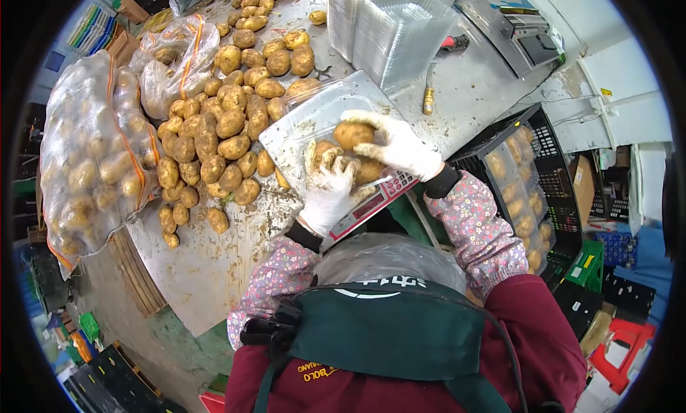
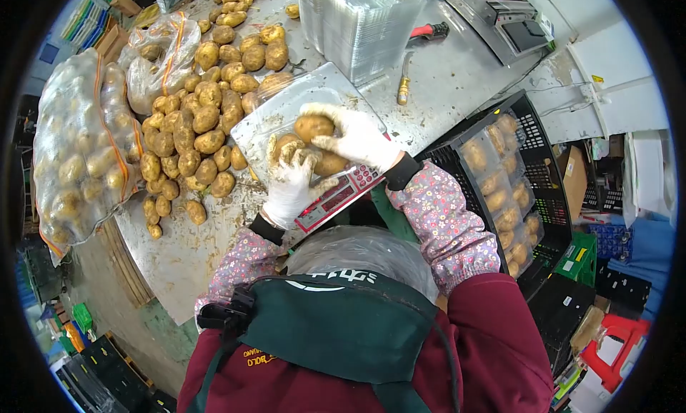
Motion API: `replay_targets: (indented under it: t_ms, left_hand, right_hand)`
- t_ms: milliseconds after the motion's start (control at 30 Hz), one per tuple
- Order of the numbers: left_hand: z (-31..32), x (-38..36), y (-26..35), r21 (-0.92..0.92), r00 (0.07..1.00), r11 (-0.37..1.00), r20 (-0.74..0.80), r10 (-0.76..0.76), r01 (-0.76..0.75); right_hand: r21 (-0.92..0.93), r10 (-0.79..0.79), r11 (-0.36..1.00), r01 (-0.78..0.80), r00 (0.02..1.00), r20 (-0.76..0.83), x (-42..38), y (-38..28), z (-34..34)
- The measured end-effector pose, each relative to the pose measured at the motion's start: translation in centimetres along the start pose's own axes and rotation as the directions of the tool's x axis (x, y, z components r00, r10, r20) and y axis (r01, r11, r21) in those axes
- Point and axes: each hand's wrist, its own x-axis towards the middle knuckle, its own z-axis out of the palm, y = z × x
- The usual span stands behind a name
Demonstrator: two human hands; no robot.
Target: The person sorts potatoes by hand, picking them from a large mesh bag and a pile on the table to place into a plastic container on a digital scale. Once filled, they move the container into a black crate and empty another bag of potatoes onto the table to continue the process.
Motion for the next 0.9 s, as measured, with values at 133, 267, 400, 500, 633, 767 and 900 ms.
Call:
replay_targets:
  t_ms: [133, 267, 400, 500, 633, 767, 900]
  left_hand:
    - [-3.0, -0.3, -1.1, -0.145, 0.967, 0.989, -0.25, -0.044, 0.008]
    - [-2.6, 1.0, -5.3, -0.842, 0.576, 0.312, -0.001, -0.817, 0.441]
    - [-2.2, 1.2, -8.2, -0.967, 0.659, -0.219, 0.25, -0.709, 0.132]
    - [-4.9, 0.3, -6.0, -0.887, 0.799, 0.274, 0.156, -0.581, 0.373]
    - [-2.5, -4.6, -2.4, -0.635, 0.743, 0.631, -0.132, -0.657, 0.446]
    - [-3.2, -7.6, -1.7, -0.76, 0.463, -0.055, 0.45, -0.764, 0.647]
    - [-2.5, -7.9, -1.0, -0.854, 0.504, -0.067, 0.366, -0.783, 0.516]
  right_hand:
    - [-0.438, -0.232, 0.864, 0.248, 0.969, 0.091, -0.1, 0.7, 0.1]
    - [-0.23, -0.042, 0.972, -0.054, 0.919, -0.391, -2.0, -0.5, -0.6]
    - [0.141, 0.195, 0.98, -0.144, 0.848, -0.493, -4.5, 4.7, -2.4]
    - [0.389, 0.262, 0.914, -0.119, 0.904, -0.338, -6.7, 6.1, -3.4]
    - [0.277, 0.672, 0.703, -0.655, 0.739, 0.041, -8.1, 1.3, -3.3]
    - [0.566, 0.558, 0.671, -0.479, 0.829, 0.041, -9.8, 3.2, -1.4]
    - [0.579, 0.583, 0.667, -0.468, 0.812, -0.015, -9.5, 3.1, -0.5]
